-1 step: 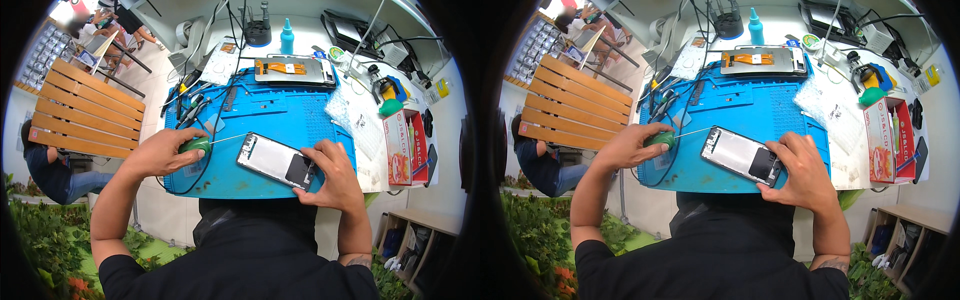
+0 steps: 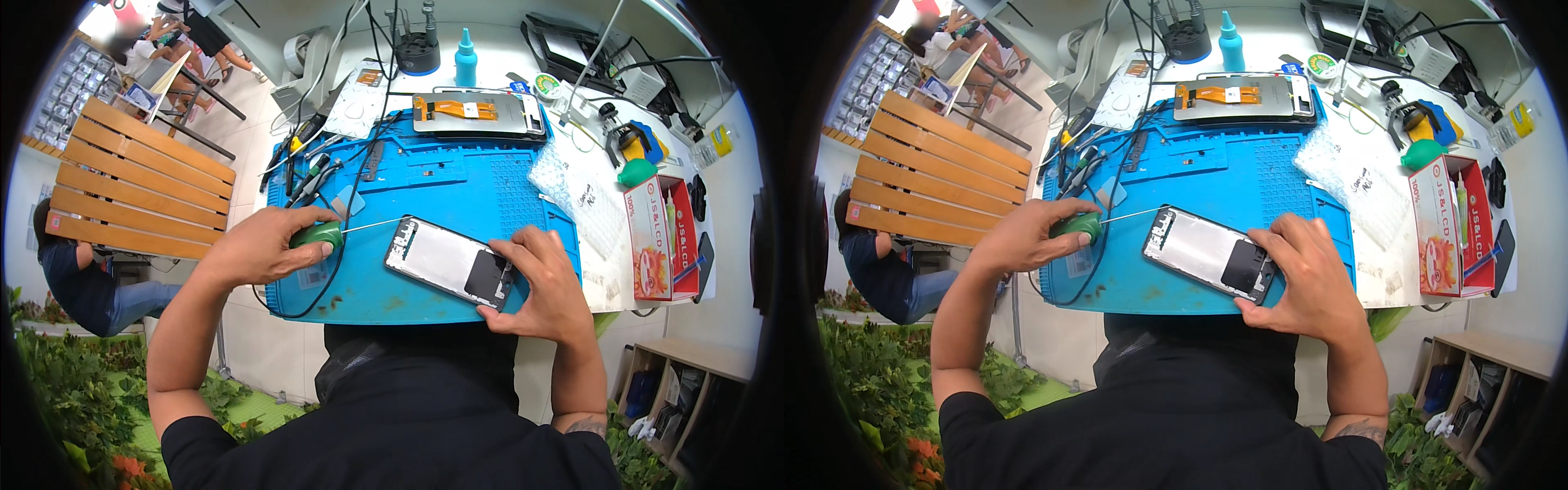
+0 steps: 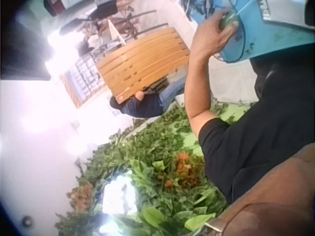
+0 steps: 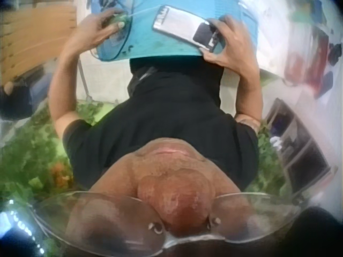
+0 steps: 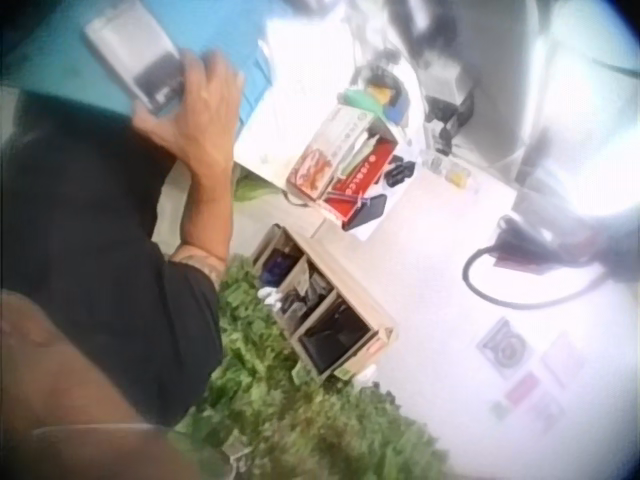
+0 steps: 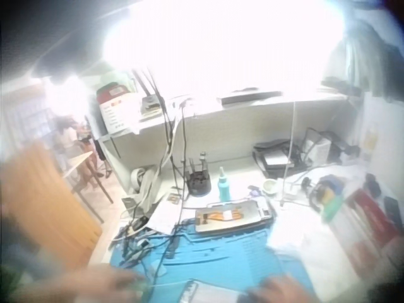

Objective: The person disassembles a mobile phone by removing internal components and unscrewing parts with a screwdriver and a metal tool.

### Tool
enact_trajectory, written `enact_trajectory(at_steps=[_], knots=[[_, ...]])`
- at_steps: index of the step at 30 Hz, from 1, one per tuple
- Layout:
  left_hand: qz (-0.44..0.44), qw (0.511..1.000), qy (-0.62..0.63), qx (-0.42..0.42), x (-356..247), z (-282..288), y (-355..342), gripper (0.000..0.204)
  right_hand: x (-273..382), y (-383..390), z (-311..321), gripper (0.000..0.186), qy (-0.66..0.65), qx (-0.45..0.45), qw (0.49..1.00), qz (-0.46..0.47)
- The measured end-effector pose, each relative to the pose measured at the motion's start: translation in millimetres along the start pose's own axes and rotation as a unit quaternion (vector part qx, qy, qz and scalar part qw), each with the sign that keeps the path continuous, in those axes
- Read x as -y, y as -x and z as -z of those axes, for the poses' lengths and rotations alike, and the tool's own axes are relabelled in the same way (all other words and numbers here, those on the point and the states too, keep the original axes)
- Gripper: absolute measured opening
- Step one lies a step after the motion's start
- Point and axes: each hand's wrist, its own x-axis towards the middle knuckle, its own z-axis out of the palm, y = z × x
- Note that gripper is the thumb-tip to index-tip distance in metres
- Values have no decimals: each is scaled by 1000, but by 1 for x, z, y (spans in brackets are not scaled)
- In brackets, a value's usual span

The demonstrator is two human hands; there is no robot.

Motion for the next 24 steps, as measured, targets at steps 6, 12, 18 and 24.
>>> enact_trajectory(at_steps=[6, 12, 18, 24], knots=[[-127, 990, -58, 10, 0, 11, -31, 51, -1, -1, -2, 82, -24, 1, 1000, -10], [-169, 982, -80, 37, -29, 5, -52, 56, -2, -1, -2, 82, -25, 3, 1000, -11], [-166, 982, -80, 37, -45, 2, -56, 53, -3, 2, 0, 85, -29, 4, 1000, -9], [-140, 985, -95, 33, -26, 21, -43, 49, -4, 0, -1, 112, -58, 7, 998, -21]])
